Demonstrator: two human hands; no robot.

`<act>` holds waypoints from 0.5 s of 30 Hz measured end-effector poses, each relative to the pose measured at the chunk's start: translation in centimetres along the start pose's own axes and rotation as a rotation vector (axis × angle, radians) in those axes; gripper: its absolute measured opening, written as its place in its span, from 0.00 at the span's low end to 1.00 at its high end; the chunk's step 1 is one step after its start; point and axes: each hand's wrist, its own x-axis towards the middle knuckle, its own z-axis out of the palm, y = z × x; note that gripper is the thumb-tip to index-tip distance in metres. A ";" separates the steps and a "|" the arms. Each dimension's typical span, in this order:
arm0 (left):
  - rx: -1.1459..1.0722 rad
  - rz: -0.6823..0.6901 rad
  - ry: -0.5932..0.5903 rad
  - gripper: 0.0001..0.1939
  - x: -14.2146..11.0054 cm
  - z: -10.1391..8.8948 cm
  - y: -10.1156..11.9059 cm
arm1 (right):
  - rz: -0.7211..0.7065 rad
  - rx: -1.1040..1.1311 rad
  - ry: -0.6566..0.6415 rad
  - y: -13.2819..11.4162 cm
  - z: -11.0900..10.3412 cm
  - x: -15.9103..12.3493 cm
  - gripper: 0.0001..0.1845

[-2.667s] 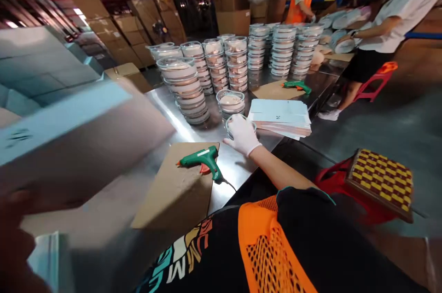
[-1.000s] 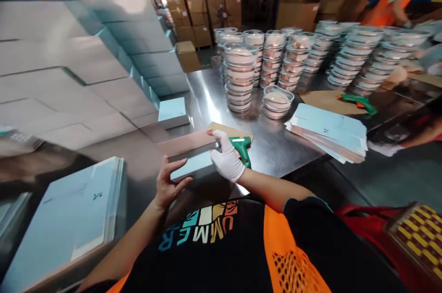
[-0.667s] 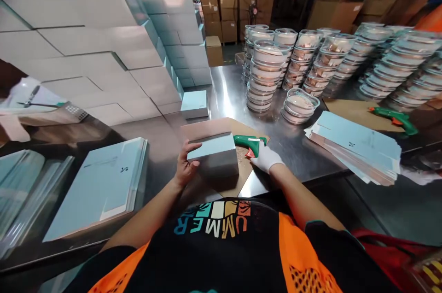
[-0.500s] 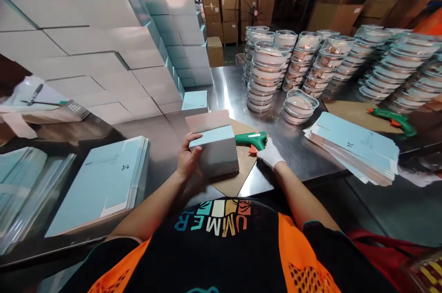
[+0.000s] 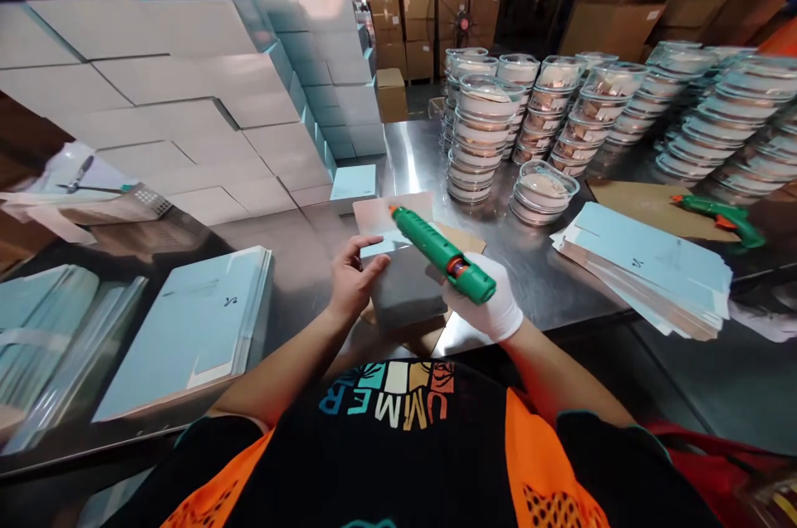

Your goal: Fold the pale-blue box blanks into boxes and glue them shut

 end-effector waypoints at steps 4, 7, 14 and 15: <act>0.058 0.112 -0.045 0.24 -0.8 0.4 -0.2 | -0.061 -0.018 -0.099 -2.2 2.1 0.7 0.05; 0.105 0.126 -0.044 0.25 -1.1 0.2 -0.4 | -0.008 -0.028 -0.085 -1.6 2.7 1.2 0.06; 0.108 0.060 0.050 0.28 -0.5 -0.9 -0.6 | 0.580 0.394 0.085 4.4 2.5 1.3 0.15; 0.085 0.045 0.053 0.28 -0.4 -1.0 -0.6 | 0.664 0.484 0.036 5.3 2.6 1.3 0.17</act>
